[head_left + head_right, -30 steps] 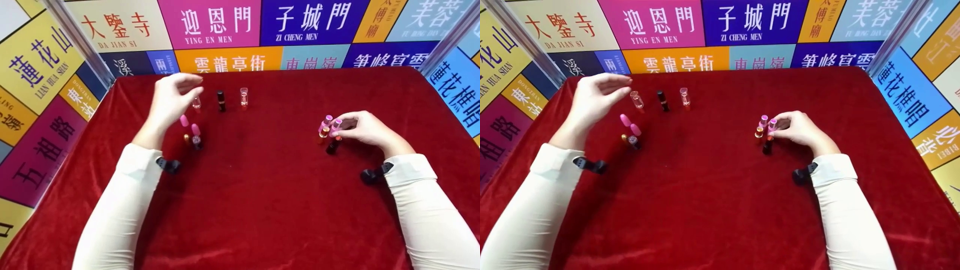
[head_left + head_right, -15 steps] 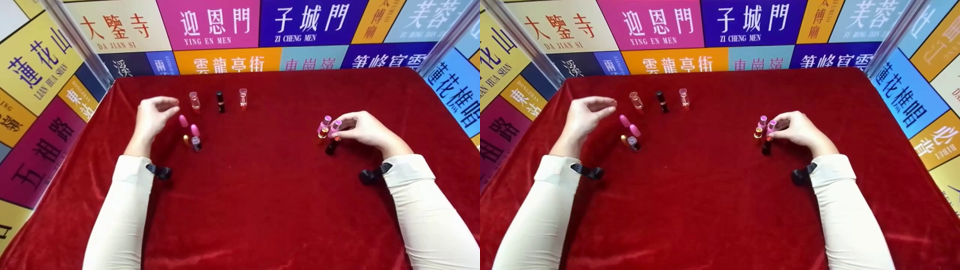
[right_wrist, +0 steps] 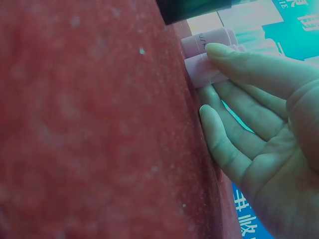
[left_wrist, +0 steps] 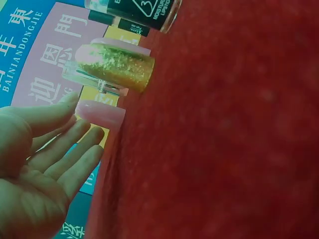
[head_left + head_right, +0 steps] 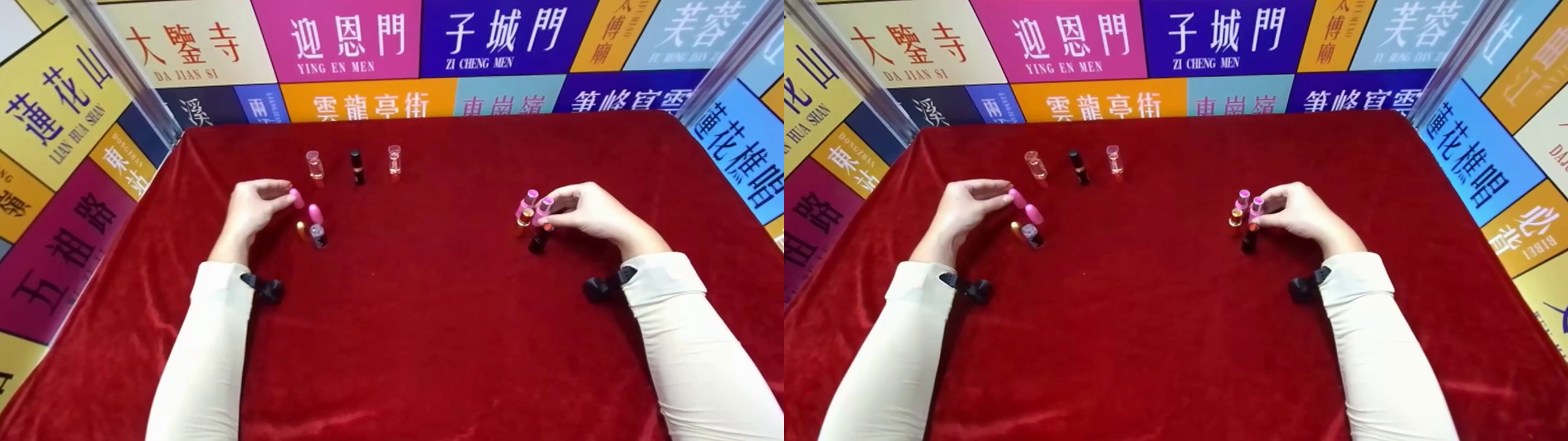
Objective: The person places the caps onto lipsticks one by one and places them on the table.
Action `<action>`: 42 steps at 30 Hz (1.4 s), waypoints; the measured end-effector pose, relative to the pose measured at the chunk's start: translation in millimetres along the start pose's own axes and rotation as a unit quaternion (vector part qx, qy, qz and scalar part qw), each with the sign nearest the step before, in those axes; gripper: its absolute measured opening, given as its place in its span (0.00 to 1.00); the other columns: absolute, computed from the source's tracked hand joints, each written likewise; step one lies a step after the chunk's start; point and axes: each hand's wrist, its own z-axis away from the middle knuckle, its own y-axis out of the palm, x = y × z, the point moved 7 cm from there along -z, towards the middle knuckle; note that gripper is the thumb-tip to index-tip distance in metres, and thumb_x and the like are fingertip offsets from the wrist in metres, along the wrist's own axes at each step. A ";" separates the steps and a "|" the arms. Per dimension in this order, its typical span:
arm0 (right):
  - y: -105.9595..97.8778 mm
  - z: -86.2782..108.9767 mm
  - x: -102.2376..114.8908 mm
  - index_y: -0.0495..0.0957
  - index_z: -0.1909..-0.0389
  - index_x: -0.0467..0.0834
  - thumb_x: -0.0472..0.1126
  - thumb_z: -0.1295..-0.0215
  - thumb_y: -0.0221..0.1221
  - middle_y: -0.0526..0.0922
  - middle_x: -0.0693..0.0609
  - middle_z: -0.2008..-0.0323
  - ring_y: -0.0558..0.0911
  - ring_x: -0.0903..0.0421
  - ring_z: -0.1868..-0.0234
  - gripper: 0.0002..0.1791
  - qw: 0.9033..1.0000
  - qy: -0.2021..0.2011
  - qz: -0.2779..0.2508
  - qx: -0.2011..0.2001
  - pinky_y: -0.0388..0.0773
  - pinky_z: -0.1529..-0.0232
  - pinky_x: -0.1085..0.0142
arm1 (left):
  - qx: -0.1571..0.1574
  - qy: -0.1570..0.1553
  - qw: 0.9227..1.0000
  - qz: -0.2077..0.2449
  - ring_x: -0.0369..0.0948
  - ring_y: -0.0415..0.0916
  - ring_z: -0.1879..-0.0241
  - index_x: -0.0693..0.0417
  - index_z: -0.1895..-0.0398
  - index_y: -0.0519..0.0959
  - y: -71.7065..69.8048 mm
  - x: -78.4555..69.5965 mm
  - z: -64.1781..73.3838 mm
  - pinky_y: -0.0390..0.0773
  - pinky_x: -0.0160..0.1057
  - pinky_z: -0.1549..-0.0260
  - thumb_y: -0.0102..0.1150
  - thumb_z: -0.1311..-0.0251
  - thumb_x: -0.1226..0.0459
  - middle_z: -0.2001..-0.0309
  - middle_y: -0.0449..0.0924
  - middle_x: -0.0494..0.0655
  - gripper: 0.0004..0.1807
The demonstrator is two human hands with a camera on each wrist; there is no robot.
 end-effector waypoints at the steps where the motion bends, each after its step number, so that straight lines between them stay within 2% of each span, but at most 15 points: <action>1: 0.0 -0.3 0.0 0.84 0.56 0.27 0.27 0.40 0.74 0.92 0.45 0.65 0.87 0.67 0.68 0.13 1.000 0.000 0.001 -0.001 0.80 0.66 0.77 | 0.001 0.001 1.000 -0.001 0.42 0.86 0.47 0.67 0.39 0.84 0.8 0.6 -0.4 0.80 0.27 0.50 0.73 0.33 0.67 0.44 0.87 0.63 0.22; 4: 0.2 -0.9 -0.1 0.84 0.56 0.27 0.26 0.40 0.74 0.91 0.44 0.64 0.87 0.68 0.68 0.14 1.000 0.002 0.003 -0.001 0.79 0.66 0.77 | 0.001 0.003 1.000 -0.010 0.40 0.87 0.50 0.67 0.39 0.84 3.2 2.6 -1.5 0.80 0.25 0.53 0.73 0.33 0.67 0.46 0.88 0.63 0.22; 12: -0.3 -0.4 -0.6 0.84 0.56 0.27 0.28 0.39 0.74 0.92 0.47 0.65 0.87 0.68 0.69 0.14 1.000 0.000 0.003 0.002 0.79 0.67 0.76 | -0.017 0.025 0.998 -0.046 0.49 0.87 0.48 0.63 0.45 0.88 8.2 0.6 -3.8 0.77 0.25 0.56 0.74 0.35 0.67 0.51 0.90 0.60 0.17; 19: 1.2 -0.6 0.0 0.83 0.56 0.27 0.29 0.39 0.75 0.91 0.53 0.67 0.87 0.68 0.70 0.14 1.000 0.002 0.001 0.006 0.78 0.68 0.77 | -0.031 0.033 0.998 -0.051 0.39 0.88 0.55 0.62 0.50 0.89 6.7 -2.0 -0.9 0.76 0.26 0.55 0.71 0.31 0.65 0.57 0.91 0.59 0.11; 22: 0.9 -0.6 -0.3 0.83 0.56 0.27 0.28 0.39 0.74 0.91 0.54 0.67 0.87 0.68 0.69 0.14 1.000 0.007 0.001 0.004 0.78 0.68 0.77 | -0.035 0.038 0.998 -0.024 0.35 0.87 0.59 0.65 0.50 0.88 3.6 -6.5 -0.7 0.78 0.28 0.56 0.70 0.30 0.66 0.58 0.91 0.59 0.11; 26: 0.5 0.0 -0.4 0.83 0.56 0.27 0.29 0.38 0.74 0.91 0.56 0.67 0.87 0.68 0.70 0.14 1.000 0.009 0.004 0.005 0.78 0.68 0.77 | -0.038 0.042 0.998 0.042 0.34 0.87 0.61 0.69 0.50 0.86 -3.3 -16.7 0.9 0.81 0.29 0.55 0.69 0.30 0.67 0.61 0.91 0.53 0.12; 29: 0.8 0.1 -0.3 0.84 0.56 0.27 0.30 0.38 0.75 0.91 0.55 0.67 0.87 0.68 0.70 0.14 1.000 0.006 0.007 0.006 0.78 0.68 0.77 | -0.037 0.040 0.994 0.093 0.35 0.88 0.62 0.70 0.50 0.85 -7.9 -26.0 3.1 0.84 0.31 0.54 0.69 0.29 0.66 0.65 0.91 0.48 0.14; 32: 0.8 0.0 -0.8 0.84 0.56 0.27 0.30 0.39 0.75 0.91 0.55 0.68 0.87 0.68 0.70 0.14 1.000 0.005 0.006 0.006 0.78 0.68 0.77 | -0.034 0.046 0.988 0.146 0.37 0.89 0.63 0.73 0.50 0.84 -9.0 -37.7 5.8 0.87 0.36 0.52 0.70 0.31 0.67 0.66 0.91 0.47 0.15; 36: 0.2 0.1 -1.8 0.84 0.57 0.27 0.28 0.39 0.74 0.91 0.50 0.67 0.87 0.67 0.70 0.13 1.000 0.004 -0.001 0.005 0.79 0.67 0.76 | -0.033 0.070 0.978 0.193 0.39 0.90 0.63 0.74 0.50 0.83 -3.8 -56.9 10.3 0.87 0.43 0.50 0.71 0.33 0.68 0.64 0.90 0.46 0.16; 40: -0.1 -0.4 -2.5 0.84 0.56 0.27 0.28 0.39 0.74 0.91 0.45 0.65 0.87 0.66 0.69 0.13 1.000 0.003 -0.003 0.006 0.80 0.67 0.76 | -0.027 0.094 0.974 0.206 0.40 0.90 0.62 0.74 0.49 0.84 6.8 -76.9 16.8 0.88 0.42 0.52 0.71 0.33 0.69 0.62 0.91 0.47 0.16; 42: -0.3 -0.7 -2.5 0.84 0.56 0.27 0.28 0.39 0.74 0.91 0.47 0.65 0.87 0.67 0.69 0.13 1.000 0.005 0.000 0.006 0.80 0.67 0.76 | -0.019 0.103 0.972 0.211 0.40 0.90 0.62 0.74 0.49 0.84 12.5 -85.7 20.7 0.88 0.40 0.52 0.72 0.33 0.69 0.61 0.91 0.49 0.16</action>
